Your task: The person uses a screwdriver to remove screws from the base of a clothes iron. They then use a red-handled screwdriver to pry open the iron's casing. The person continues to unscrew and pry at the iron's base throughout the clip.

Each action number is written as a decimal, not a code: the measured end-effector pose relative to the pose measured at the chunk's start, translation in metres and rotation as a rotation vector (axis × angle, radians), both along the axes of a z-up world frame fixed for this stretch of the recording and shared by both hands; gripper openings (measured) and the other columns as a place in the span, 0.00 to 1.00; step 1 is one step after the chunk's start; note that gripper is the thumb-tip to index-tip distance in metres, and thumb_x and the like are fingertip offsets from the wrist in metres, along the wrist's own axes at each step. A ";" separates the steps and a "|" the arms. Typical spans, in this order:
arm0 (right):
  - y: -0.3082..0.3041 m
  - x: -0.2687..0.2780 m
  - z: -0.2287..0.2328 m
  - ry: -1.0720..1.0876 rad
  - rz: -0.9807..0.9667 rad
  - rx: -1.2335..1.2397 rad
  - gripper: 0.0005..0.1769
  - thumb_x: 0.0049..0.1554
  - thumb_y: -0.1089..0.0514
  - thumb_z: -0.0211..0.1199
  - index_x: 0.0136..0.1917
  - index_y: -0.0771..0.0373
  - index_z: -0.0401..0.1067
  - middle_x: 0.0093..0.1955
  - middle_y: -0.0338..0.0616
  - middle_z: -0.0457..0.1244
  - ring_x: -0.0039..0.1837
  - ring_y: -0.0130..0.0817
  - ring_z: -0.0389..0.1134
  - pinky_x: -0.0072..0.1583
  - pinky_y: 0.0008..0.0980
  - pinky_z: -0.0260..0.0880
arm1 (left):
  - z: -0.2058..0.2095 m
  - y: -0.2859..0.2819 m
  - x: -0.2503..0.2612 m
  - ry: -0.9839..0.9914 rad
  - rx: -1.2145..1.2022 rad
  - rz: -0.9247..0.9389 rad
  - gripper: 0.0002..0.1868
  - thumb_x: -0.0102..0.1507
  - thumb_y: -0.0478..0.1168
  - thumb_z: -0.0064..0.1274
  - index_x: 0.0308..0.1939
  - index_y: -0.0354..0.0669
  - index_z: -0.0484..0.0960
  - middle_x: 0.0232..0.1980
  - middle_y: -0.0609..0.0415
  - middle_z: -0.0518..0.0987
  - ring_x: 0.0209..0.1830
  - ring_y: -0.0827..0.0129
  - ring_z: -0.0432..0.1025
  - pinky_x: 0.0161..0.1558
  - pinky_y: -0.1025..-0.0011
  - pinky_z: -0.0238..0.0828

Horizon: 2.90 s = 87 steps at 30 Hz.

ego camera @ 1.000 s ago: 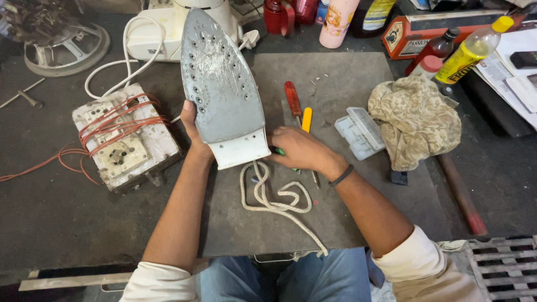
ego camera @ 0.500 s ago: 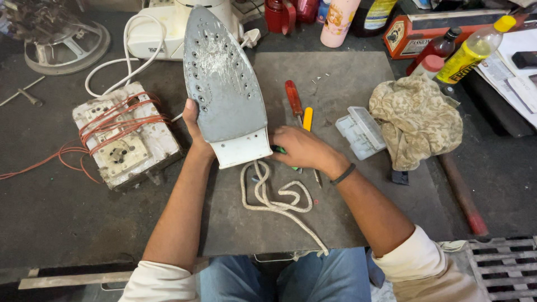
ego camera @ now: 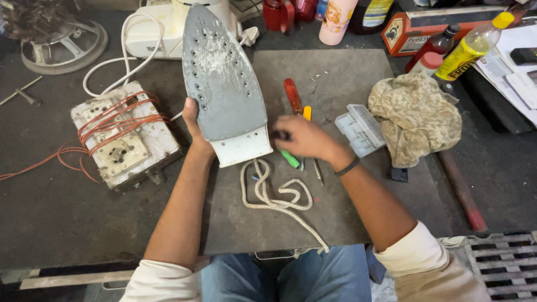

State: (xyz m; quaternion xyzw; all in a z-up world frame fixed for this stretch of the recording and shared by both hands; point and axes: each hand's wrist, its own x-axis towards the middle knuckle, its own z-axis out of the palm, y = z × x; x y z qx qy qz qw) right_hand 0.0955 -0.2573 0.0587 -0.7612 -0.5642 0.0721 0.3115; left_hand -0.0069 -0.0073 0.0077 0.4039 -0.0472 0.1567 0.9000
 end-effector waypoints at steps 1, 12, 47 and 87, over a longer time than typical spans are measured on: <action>0.001 0.003 0.000 0.025 -0.087 0.066 0.15 0.54 0.57 0.67 0.51 0.67 0.74 0.47 0.51 0.67 0.45 0.43 0.70 0.46 0.39 0.71 | -0.001 0.001 0.001 0.000 -0.024 -0.011 0.59 0.55 0.79 0.47 0.75 0.37 0.62 0.70 0.39 0.70 0.68 0.49 0.68 0.68 0.52 0.67; 0.010 0.086 -0.017 -0.452 -0.646 0.254 0.19 0.51 0.75 0.56 0.54 0.67 0.77 0.57 0.57 0.68 0.59 0.59 0.68 0.60 0.50 0.68 | -0.009 0.002 0.008 -0.021 -0.052 -0.027 0.57 0.57 0.79 0.46 0.75 0.38 0.64 0.69 0.40 0.72 0.67 0.51 0.70 0.68 0.53 0.68; -0.011 0.139 -0.071 -0.298 -0.641 0.385 0.22 0.51 0.74 0.59 0.60 0.72 0.73 0.62 0.62 0.65 0.63 0.60 0.66 0.65 0.47 0.67 | -0.014 -0.006 0.012 -0.035 0.024 -0.087 0.59 0.56 0.80 0.46 0.73 0.35 0.63 0.67 0.40 0.73 0.65 0.51 0.71 0.65 0.54 0.69; 0.008 -0.092 0.046 0.029 -0.325 0.644 0.07 0.53 0.67 0.72 0.46 0.66 0.79 0.48 0.43 0.72 0.50 0.34 0.76 0.53 0.30 0.75 | -0.043 -0.002 0.025 -0.025 -0.017 -0.012 0.56 0.59 0.79 0.43 0.72 0.32 0.66 0.66 0.39 0.74 0.64 0.51 0.71 0.66 0.56 0.68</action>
